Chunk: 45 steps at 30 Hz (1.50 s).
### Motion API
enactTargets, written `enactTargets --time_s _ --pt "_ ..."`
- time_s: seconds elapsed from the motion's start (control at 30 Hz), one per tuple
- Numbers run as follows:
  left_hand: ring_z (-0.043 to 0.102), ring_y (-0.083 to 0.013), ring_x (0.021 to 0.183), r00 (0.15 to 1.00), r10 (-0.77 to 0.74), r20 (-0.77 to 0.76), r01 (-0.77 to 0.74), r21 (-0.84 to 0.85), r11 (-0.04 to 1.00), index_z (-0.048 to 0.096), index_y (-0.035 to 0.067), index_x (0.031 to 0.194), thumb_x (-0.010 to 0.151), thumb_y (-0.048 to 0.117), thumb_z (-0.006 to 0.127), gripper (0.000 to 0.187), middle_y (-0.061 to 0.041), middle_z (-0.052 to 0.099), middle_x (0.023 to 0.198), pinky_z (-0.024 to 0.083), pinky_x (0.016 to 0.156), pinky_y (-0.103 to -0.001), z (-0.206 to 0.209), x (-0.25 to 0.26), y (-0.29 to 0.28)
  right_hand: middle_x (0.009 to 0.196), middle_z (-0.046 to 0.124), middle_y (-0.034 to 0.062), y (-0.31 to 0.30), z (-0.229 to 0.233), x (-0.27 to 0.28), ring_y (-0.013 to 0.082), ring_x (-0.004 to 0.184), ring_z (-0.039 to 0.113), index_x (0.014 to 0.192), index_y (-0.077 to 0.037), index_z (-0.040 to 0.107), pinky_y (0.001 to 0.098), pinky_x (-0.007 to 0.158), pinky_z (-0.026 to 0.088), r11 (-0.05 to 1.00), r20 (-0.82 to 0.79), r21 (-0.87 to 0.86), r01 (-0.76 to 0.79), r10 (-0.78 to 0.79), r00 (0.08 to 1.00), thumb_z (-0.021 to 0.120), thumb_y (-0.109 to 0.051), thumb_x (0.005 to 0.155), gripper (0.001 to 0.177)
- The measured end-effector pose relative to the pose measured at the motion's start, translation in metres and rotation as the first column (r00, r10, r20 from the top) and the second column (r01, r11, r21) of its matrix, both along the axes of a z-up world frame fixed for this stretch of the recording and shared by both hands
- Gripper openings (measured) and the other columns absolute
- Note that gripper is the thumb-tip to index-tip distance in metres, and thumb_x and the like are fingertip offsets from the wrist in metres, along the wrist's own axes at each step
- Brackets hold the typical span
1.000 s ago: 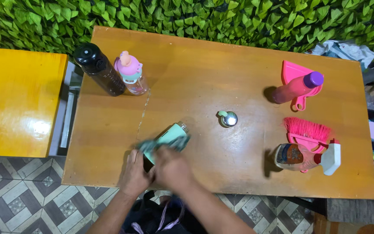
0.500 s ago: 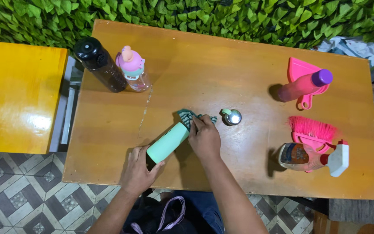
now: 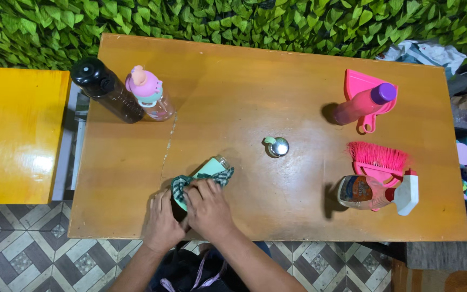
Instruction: The person wipes a clear plastic bottle with a green cloth, then disassembles a pink and green sippy cup, wipes each part, and reassembles it. They then wipe a light green metal bottle and its lid with the same cloth.
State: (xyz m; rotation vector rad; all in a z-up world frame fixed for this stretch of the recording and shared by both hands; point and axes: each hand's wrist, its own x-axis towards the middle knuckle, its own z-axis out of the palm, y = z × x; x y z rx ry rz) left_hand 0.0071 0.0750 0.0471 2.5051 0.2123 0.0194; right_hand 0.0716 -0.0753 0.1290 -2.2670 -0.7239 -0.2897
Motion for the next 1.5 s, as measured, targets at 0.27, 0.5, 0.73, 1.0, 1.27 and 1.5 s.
enactTargets --time_s 0.27,0.5,0.73,1.0,1.27,1.5 --pt "0.05 -0.0491 0.123 0.988 0.034 -0.148 -0.036 -0.009 0.999 0.041 -0.005 0.135 0.07 0.039 0.089 0.092 -0.032 0.047 0.135 0.046 0.098 -0.054 -0.004 0.0 0.006 0.105 0.061 0.0148 -0.012 -0.021 0.006 0.0356 0.1 0.062 0.099 -0.003 0.068 0.0452 0.086 0.053 0.988 -0.081 -0.033 -0.149 0.146 0.986 0.07 -0.004 0.08 0.019" --pt "0.056 -0.0451 0.12 0.998 -0.021 0.055 0.023 -0.03 0.999 0.047 -0.002 0.136 0.074 0.04 0.082 0.082 -0.025 0.055 0.132 0.048 0.1 -0.051 0.006 0.004 0.003 0.107 0.06 0.0168 -0.017 -0.029 0.029 0.0374 0.099 0.063 0.099 -0.002 0.065 0.0459 0.084 0.057 0.996 -0.032 -0.006 0.087 -0.087 0.996 0.068 -0.001 0.084 0.016" --pt "0.058 -0.0399 0.121 0.998 -0.018 -0.066 0.014 -0.055 0.998 0.047 0.001 0.137 0.08 0.045 0.078 0.079 -0.021 0.056 0.128 0.05 0.099 -0.049 0.014 0.009 0.004 0.108 0.062 0.0177 -0.014 -0.022 0.024 0.0373 0.099 0.065 0.098 0.0 0.068 0.0424 0.08 0.056 0.999 -0.128 -0.009 0.034 -0.035 0.991 0.068 0.0 0.086 0.013" --pt "0.055 -0.0407 0.122 0.999 0.0 -0.048 -0.004 -0.083 0.997 0.047 -0.002 0.139 0.082 0.044 0.077 0.079 -0.023 0.051 0.132 0.05 0.097 -0.049 0.027 0.012 0.002 0.106 0.061 0.0194 -0.026 -0.031 0.062 0.0383 0.1 0.063 0.097 0.003 0.065 0.0449 0.088 0.053 0.986 -0.069 0.043 0.161 -0.158 0.985 0.068 0.001 0.088 0.009" --pt "0.054 -0.0407 0.125 1.0 -0.021 -0.023 0.019 -0.066 0.998 0.046 -0.004 0.139 0.087 0.038 0.07 0.07 -0.021 0.05 0.132 0.049 0.103 -0.047 0.013 0.006 0.007 0.106 0.062 0.0202 0.005 0.002 0.021 0.0379 0.1 0.062 0.092 0.001 0.068 0.0451 0.088 0.053 1.0 -0.015 -0.021 -0.01 0.01 1.0 0.068 0.001 0.077 0.016" --pt "0.051 -0.0455 0.121 0.989 0.024 -0.144 -0.033 -0.067 0.997 0.035 -0.005 0.149 0.081 0.034 0.076 0.088 -0.028 0.048 0.135 0.048 0.095 -0.051 0.013 0.007 0.002 0.103 0.062 0.0148 0.001 -0.019 0.012 0.0324 0.099 0.064 0.098 -0.001 0.07 0.04 0.086 0.055 0.995 -0.15 0.069 -0.069 0.078 0.986 0.072 -0.004 0.087 0.011"
